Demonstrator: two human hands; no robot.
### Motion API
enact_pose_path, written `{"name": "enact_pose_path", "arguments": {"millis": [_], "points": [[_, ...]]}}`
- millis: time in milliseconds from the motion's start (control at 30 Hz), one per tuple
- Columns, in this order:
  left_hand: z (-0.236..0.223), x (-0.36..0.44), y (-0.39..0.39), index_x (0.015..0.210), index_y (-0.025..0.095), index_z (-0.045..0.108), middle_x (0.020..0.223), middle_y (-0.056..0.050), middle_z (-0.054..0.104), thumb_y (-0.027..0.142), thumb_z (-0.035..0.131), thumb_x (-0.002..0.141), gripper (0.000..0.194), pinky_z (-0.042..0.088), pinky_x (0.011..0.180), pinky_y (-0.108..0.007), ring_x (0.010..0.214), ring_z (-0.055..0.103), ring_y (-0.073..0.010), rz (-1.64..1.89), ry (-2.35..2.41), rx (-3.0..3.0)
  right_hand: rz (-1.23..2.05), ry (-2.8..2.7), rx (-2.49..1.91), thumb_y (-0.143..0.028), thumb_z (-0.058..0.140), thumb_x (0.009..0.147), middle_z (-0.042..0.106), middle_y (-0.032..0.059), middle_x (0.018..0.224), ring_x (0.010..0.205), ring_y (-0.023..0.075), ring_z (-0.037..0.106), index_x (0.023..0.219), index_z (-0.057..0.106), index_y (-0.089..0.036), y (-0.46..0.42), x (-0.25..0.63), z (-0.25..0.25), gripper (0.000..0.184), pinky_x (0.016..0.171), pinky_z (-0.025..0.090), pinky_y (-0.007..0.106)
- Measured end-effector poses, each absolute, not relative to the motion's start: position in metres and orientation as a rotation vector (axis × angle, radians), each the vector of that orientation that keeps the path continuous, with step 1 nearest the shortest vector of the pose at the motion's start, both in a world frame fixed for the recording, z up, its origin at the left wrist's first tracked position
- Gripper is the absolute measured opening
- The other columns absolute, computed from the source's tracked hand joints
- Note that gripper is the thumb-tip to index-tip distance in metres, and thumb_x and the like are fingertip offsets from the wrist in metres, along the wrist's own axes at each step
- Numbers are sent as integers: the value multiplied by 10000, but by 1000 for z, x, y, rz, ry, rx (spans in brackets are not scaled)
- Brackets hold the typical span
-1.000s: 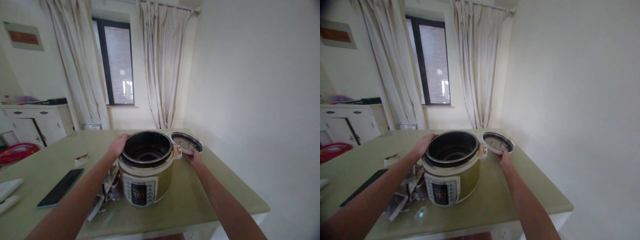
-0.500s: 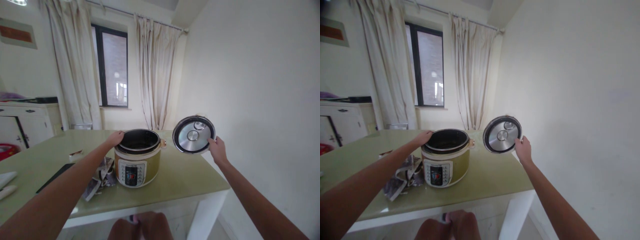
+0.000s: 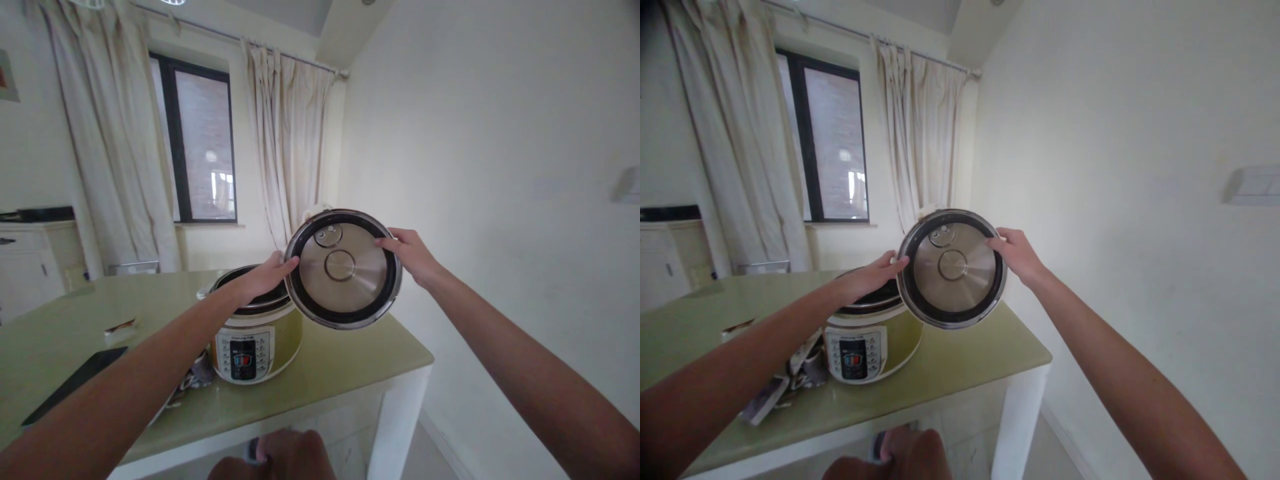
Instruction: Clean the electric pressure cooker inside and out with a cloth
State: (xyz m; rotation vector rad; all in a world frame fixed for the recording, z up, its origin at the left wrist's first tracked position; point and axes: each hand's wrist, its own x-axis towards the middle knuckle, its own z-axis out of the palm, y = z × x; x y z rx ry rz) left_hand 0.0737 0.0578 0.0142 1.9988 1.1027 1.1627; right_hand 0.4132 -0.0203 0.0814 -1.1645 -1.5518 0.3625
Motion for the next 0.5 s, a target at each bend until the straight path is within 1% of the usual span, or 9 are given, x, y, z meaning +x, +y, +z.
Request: {"name": "enact_pose_path", "arguments": {"millis": [100,200,267,300,367,433,500], "points": [[17,69,57,1232,189,542,902,-28,764,579,722,841,581,630,897,-440,884,753,-228,1255,877,1859,81,-1760,-1053,-502,666,887,709,12,800,659,166,606,1073,746,-140,-16,405,88,415,601,457,263],[23,47,64,1323,217,482,752,57,691,512,759,805,658,641,888,-437,785,732,-182,1464,820,1810,-270,-1869,-978,-493,584,986,740,56,978,778,207,656,1274,671,-165,1,400,87,445,722,506,307],[26,28,70,1349,232,467,756,65,681,507,760,790,689,645,888,-435,785,728,-175,1551,859,1837,-422,-1925,-986,-480,531,1029,741,97,1092,862,248,687,1410,576,-171,19,394,79,493,795,528,346],[26,18,72,1345,236,472,798,50,698,509,754,790,680,645,892,-438,810,735,-183,1572,885,1878,-478,-1957,-995,-475,518,1040,738,115,1138,910,268,696,1442,545,-170,28,390,74,505,829,534,363],[23,-3,74,1311,233,506,947,-8,741,515,721,819,607,645,900,-440,906,749,-220,1583,997,2025,-576,-2033,-981,-447,522,1045,721,142,1239,1052,300,688,1442,544,-172,47,380,63,483,926,531,392],[16,-23,73,1287,229,555,1134,-74,753,503,652,873,506,640,907,-433,998,747,-258,1545,1205,2240,-665,-2100,-962,-364,523,1044,697,146,1327,1184,306,641,1395,593,-182,64,369,52,401,1020,498,403],[7,-40,71,1313,231,582,1307,-110,725,460,559,929,448,625,936,-424,1056,740,-273,1481,1416,2428,-723,-2154,-997,-258,494,1037,691,137,1354,1223,301,609,1362,633,-194,77,356,40,359,1051,476,405]]}}
